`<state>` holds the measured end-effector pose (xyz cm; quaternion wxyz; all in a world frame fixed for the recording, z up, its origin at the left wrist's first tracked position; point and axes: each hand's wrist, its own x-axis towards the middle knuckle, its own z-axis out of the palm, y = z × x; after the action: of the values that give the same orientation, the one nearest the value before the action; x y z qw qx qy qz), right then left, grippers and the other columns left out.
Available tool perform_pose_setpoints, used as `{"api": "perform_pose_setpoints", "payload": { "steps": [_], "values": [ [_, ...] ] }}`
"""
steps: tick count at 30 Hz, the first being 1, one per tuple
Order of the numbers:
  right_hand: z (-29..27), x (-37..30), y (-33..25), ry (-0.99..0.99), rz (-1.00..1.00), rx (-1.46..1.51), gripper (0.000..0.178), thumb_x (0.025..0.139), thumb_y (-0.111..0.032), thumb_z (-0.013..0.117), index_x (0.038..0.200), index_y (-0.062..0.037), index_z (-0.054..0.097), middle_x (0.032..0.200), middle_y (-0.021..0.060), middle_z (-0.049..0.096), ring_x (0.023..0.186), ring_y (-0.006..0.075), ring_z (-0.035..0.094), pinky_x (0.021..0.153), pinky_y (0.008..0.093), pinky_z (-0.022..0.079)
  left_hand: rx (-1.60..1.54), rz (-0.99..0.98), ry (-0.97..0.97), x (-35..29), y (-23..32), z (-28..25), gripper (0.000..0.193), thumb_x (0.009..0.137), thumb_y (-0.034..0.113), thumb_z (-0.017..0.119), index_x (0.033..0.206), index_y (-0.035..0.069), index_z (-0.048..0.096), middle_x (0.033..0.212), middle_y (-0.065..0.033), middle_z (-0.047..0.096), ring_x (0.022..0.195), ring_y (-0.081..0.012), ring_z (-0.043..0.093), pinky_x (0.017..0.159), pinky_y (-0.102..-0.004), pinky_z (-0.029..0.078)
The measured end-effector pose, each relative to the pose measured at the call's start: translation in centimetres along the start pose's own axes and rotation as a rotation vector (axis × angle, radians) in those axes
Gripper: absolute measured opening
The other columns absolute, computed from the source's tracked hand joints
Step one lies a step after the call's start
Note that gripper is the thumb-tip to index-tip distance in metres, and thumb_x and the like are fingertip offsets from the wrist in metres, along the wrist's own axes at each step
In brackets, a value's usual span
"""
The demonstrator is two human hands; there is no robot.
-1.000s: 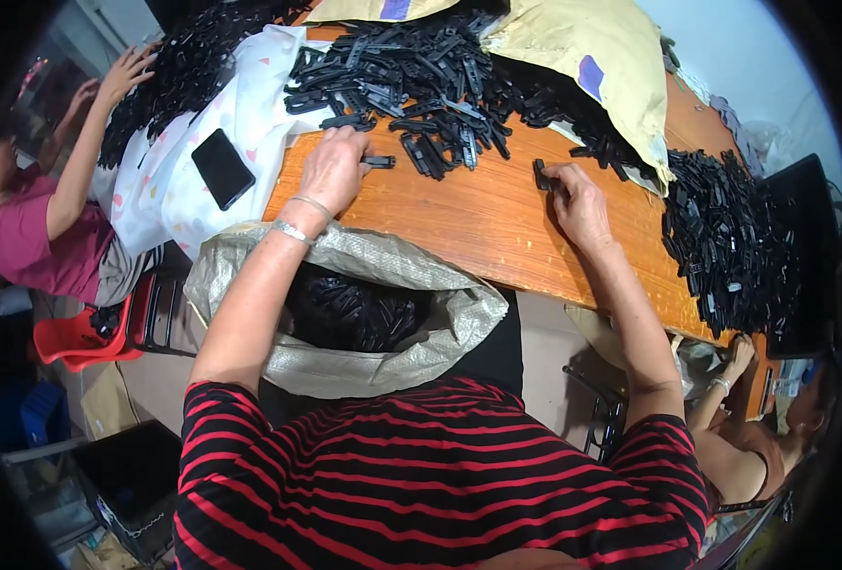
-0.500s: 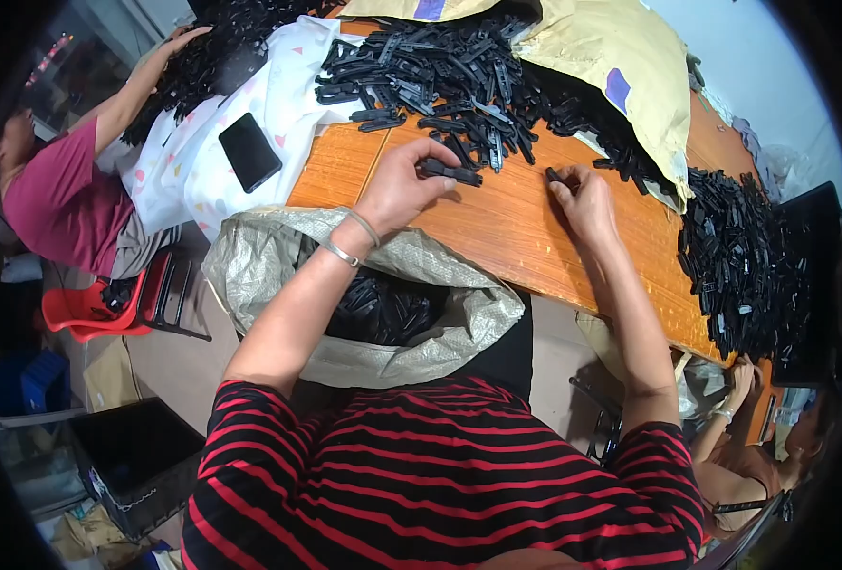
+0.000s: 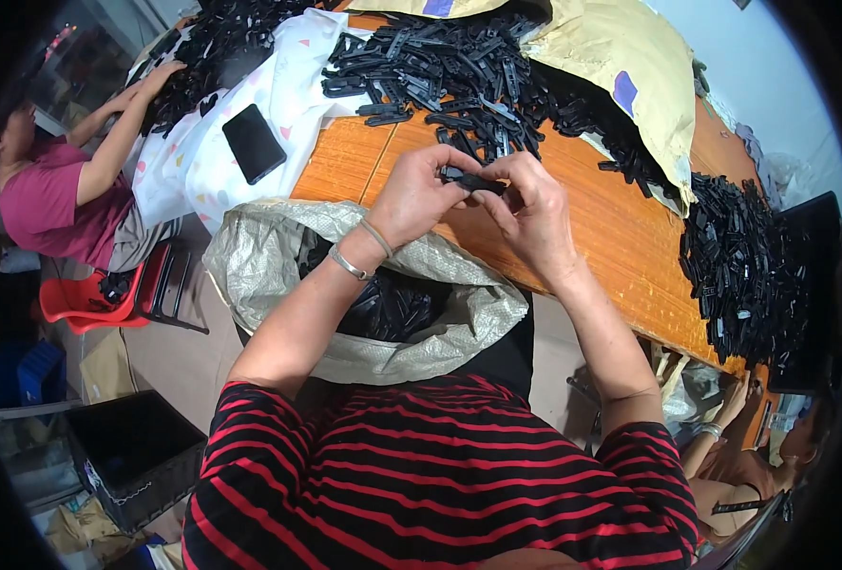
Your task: The recorder is shown assembling and sorting small black plastic hardware components into a large sack at a wooden workstation.
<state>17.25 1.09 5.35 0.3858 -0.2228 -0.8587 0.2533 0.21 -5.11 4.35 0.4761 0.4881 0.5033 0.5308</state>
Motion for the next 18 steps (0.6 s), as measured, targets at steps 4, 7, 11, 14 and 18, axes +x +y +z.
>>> {"api": "perform_pose_setpoints", "payload": {
  "steps": [4,7,11,14,18],
  "values": [
    [0.2,0.0,0.0,-0.014,0.107,0.073,0.022,0.076,0.005,0.074,0.094,-0.0005,0.064,0.088,0.0043,0.06,0.058,0.006,0.053,0.051,0.0219,0.043,0.089,0.037,0.014,-0.4,-0.1,0.0,0.025,0.087,-0.005,0.06,0.112,-0.005,0.059,0.098,-0.0073,0.066,0.08,-0.0103,0.067,0.072,-0.0212,0.056],
    [0.3,0.1,0.0,-0.013,0.111,0.048,0.022,0.075,0.005,0.074,0.093,-0.0012,0.065,0.089,0.0029,0.061,0.057,0.0044,0.05,0.051,0.0217,0.043,0.044,0.006,-0.002,-0.4,-0.2,-0.2,0.027,0.087,-0.003,0.061,0.114,-0.005,0.057,0.101,-0.0079,0.065,0.083,-0.0094,0.066,0.073,-0.0212,0.056],
    [0.1,0.1,0.0,-0.022,0.084,0.064,0.022,0.075,0.003,0.076,0.093,-0.0023,0.065,0.087,0.0024,0.061,0.056,0.0048,0.048,0.051,0.0215,0.042,-0.113,0.068,-0.063,-0.9,-0.3,-0.4,0.032,0.088,0.002,0.063,0.119,-0.004,0.055,0.109,-0.0075,0.063,0.089,-0.0083,0.064,0.078,-0.0208,0.053],
    [-0.1,0.4,-0.5,-0.055,0.184,0.086,0.025,0.074,0.0,0.078,0.094,-0.0029,0.065,0.085,0.0009,0.061,0.056,0.0043,0.048,0.05,0.0205,0.042,-0.051,0.12,-0.013,-1.6,0.6,0.4,0.031,0.087,0.002,0.063,0.117,-0.003,0.056,0.105,-0.0079,0.064,0.086,-0.0098,0.065,0.072,-0.0232,0.053],
    [0.0,0.7,-0.2,-0.142,0.463,0.267,0.028,0.071,-0.005,0.082,0.093,-0.0014,0.064,0.082,0.0015,0.065,0.061,0.0049,0.053,0.055,0.0231,0.045,0.289,0.343,0.095,-2.1,1.5,1.1,0.026,0.084,0.003,0.064,0.109,0.0,0.06,0.09,-0.0113,0.068,0.077,-0.0162,0.068,0.064,-0.0287,0.054]
  ]
}}
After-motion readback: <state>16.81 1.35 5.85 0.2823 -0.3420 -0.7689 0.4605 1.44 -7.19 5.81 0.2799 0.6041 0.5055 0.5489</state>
